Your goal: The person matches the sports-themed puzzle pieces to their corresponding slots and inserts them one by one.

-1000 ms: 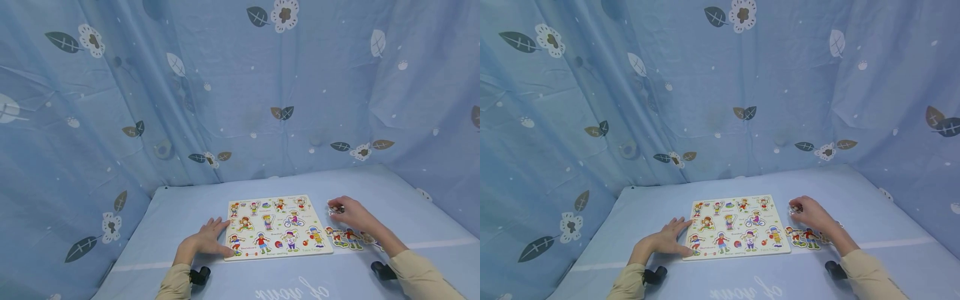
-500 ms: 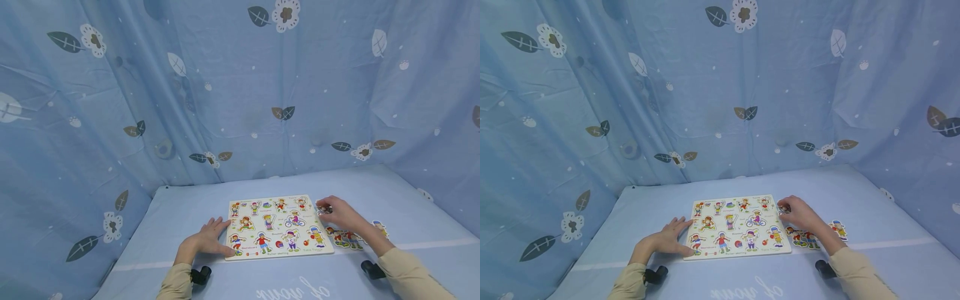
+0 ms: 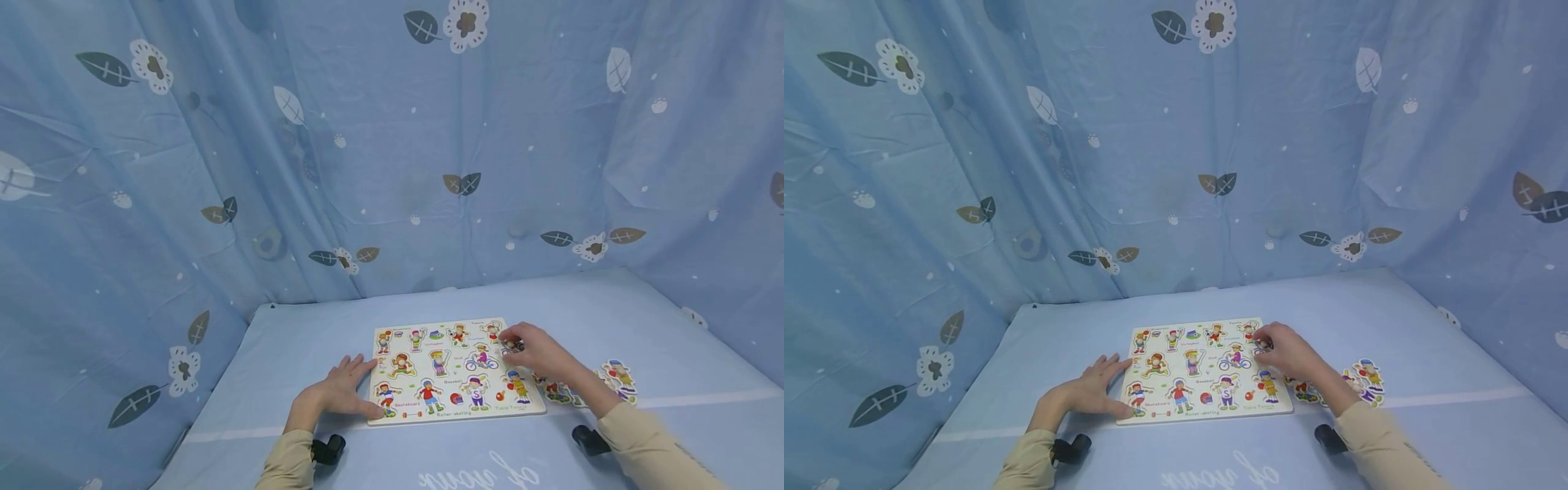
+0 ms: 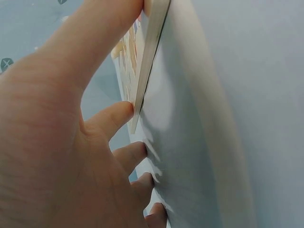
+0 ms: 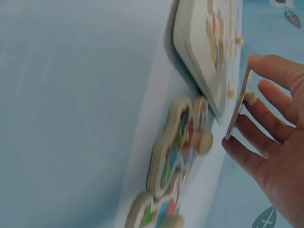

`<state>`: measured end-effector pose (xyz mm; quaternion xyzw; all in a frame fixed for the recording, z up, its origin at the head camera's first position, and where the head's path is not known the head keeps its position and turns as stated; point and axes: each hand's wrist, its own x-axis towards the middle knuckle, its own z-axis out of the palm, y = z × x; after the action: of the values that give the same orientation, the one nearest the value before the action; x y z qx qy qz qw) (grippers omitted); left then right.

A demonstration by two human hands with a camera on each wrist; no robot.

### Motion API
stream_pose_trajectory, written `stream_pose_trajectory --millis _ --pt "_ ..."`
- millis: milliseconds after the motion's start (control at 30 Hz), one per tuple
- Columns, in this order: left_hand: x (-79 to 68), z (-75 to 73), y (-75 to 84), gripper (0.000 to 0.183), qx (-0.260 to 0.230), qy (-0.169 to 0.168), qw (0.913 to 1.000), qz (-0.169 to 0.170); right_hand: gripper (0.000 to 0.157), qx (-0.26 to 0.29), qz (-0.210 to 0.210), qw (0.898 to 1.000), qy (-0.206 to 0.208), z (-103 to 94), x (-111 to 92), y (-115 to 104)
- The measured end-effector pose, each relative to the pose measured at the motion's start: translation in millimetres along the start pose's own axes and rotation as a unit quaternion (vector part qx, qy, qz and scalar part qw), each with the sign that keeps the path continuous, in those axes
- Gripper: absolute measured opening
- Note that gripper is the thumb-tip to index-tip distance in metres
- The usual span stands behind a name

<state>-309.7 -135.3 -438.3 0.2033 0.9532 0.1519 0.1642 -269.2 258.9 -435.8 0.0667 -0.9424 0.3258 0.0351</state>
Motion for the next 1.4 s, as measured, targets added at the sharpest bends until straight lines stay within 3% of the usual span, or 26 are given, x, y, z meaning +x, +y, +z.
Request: stream_pose_trajectory --millis 1000,1400 --pt "-1.8 -2.5 0.4 0.106 0.008 -0.002 1.0 0.004 0.038 -0.067 -0.007 0.997 -0.027 33.2 18.9 -37.1" --pt "-1.3 -2.6 -0.3 0.105 0.006 -0.001 1.0 0.006 0.036 -0.107 0.002 0.994 -0.012 39.9 20.1 -44.6"
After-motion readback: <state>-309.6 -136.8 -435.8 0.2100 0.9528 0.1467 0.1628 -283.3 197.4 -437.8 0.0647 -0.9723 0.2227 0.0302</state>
